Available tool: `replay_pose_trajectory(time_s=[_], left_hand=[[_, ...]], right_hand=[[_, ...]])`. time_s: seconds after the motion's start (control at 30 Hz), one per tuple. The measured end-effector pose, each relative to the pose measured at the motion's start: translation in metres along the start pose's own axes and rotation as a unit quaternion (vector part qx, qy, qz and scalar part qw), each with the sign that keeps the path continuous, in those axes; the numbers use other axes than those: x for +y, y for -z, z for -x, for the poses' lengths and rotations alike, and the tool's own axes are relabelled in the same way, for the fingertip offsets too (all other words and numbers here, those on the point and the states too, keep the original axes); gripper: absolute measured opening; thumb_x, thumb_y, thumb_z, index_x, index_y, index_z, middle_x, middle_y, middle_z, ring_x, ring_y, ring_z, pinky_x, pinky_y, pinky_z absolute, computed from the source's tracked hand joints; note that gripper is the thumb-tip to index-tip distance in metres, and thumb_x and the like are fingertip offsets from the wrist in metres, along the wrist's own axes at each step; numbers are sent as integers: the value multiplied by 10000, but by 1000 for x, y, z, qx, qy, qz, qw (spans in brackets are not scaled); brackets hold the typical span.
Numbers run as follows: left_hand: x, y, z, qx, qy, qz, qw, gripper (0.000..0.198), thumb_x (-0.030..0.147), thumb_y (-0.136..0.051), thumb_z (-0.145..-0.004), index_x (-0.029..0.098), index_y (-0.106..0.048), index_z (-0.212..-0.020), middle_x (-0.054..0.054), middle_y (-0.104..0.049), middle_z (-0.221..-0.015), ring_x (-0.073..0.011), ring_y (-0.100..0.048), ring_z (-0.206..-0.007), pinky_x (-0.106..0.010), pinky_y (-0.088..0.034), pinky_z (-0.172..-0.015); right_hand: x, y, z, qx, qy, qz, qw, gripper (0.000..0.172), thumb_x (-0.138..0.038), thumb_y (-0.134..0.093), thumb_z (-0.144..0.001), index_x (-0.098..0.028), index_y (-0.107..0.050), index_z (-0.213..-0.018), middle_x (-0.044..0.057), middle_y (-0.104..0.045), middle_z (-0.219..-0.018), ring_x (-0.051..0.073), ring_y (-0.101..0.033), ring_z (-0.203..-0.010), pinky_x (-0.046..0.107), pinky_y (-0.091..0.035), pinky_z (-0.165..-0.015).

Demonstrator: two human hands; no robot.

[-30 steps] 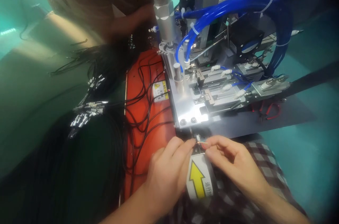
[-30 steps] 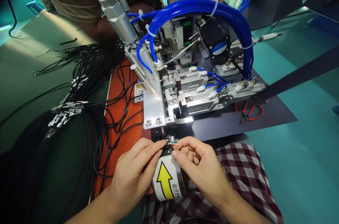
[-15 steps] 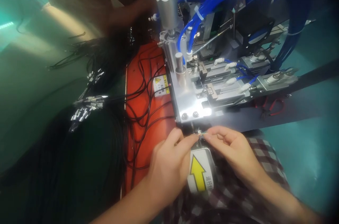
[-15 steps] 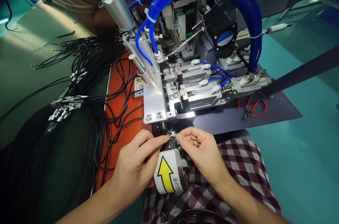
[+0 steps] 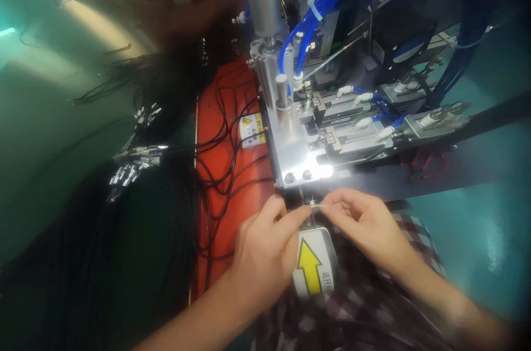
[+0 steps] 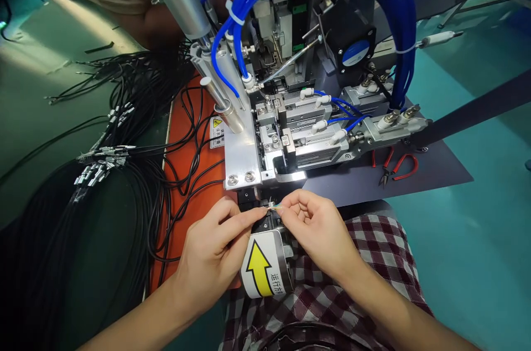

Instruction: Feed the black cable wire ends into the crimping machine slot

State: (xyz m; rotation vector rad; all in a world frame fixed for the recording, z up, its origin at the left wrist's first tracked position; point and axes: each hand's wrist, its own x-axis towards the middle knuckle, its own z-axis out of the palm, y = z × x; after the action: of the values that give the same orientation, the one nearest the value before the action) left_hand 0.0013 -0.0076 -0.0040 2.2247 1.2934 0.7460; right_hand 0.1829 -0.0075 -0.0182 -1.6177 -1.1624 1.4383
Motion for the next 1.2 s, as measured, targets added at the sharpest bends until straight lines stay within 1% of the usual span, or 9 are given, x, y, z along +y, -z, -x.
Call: replay_pose_trajectory(time_s=[0.13, 0.33, 0.47, 0.53, 0.67, 0.77, 0.93, 1.1, 1.2], left_hand=[[0, 0, -1, 2, 0, -12, 1000, 363, 30, -475, -822, 169, -700, -1071, 1, -452, -718, -97, -480, -576, -200, -408, -511], [3, -1, -2, -1, -18, -67, 998, 334, 55, -484, -824, 151, -712, -1049, 6, -438, -685, -97, -459, -540, -204, -372, -475], [4, -1, -3, 2, -19, -80, 997, 326, 67, -481, -831, 154, -713, -1043, 7, -438, -683, -95, -458, -536, -202, -362, -469], [3, -1, -3, 3, -13, -69, 998, 321, 77, -482, -838, 157, -711, -1048, 5, -441, -692, -97, -471, -547, -200, -380, -480], [1, -1, -1, 3, -5, -46, 999, 316, 86, -478, -846, 158, -707, -1051, -3, -448, -712, -103, -488, -575, -200, -405, -504], [0, -2, -1, 3, 0, -44, 999, 320, 79, -483, -843, 162, -706, -1057, -4, -452, -717, -106, -494, -585, -203, -412, -514], [-1, -3, 0, 4, 0, -39, 999, 322, 76, -480, -846, 166, -705, -1058, -3, -457, -716, -106, -498, -588, -203, -412, -515], [-1, -3, 0, 4, -4, -44, 999, 315, 82, -475, -848, 164, -705, -1047, -3, -462, -714, -105, -496, -589, -199, -404, -511], [-1, -3, 0, 1, -3, -46, 999, 323, 85, -464, -851, 171, -701, -1053, 0, -457, -705, -105, -488, -583, -201, -399, -511]], right_hand=[[-2, -1, 2, 5, -5, -1, 1000, 217, -372, -616, -778, -164, -599, -718, -44, -454, -569, 101, -398, -524, 223, -351, -476], [-1, -3, 0, 0, 2, 1, 1000, 204, -356, -601, -790, -166, -578, -719, -41, -463, -586, 103, -407, -544, 230, -355, -499], [-3, 2, -3, -43, -13, -10, 999, 223, -373, -601, -787, -167, -570, -708, -58, -429, -541, 93, -377, -502, 221, -330, -464], [-3, 6, -2, -58, -7, 2, 998, 237, -393, -590, -802, -163, -595, -749, -51, -447, -550, 97, -387, -505, 223, -341, -466], [0, 10, 3, -13, 30, 48, 998, 241, -399, -581, -829, -168, -641, -867, 16, -591, -697, 140, -508, -615, 247, -415, -537], [4, 8, 3, 12, 51, 63, 997, 218, -388, -606, -820, -176, -645, -857, 36, -631, -740, 161, -556, -659, 256, -425, -550], [6, 5, 1, 10, 82, 74, 994, 161, -335, -594, -850, -181, -634, -819, 31, -638, -754, 159, -574, -673, 258, -439, -580], [1, 4, 2, 7, 132, 122, 984, 144, -289, -548, -888, -186, -617, -814, 15, -621, -748, 147, -558, -674, 256, -429, -611], [-1, 0, -1, 9, 107, 89, 990, 151, -305, -557, -877, -182, -608, -806, 5, -593, -717, 130, -523, -628, 241, -414, -569]])
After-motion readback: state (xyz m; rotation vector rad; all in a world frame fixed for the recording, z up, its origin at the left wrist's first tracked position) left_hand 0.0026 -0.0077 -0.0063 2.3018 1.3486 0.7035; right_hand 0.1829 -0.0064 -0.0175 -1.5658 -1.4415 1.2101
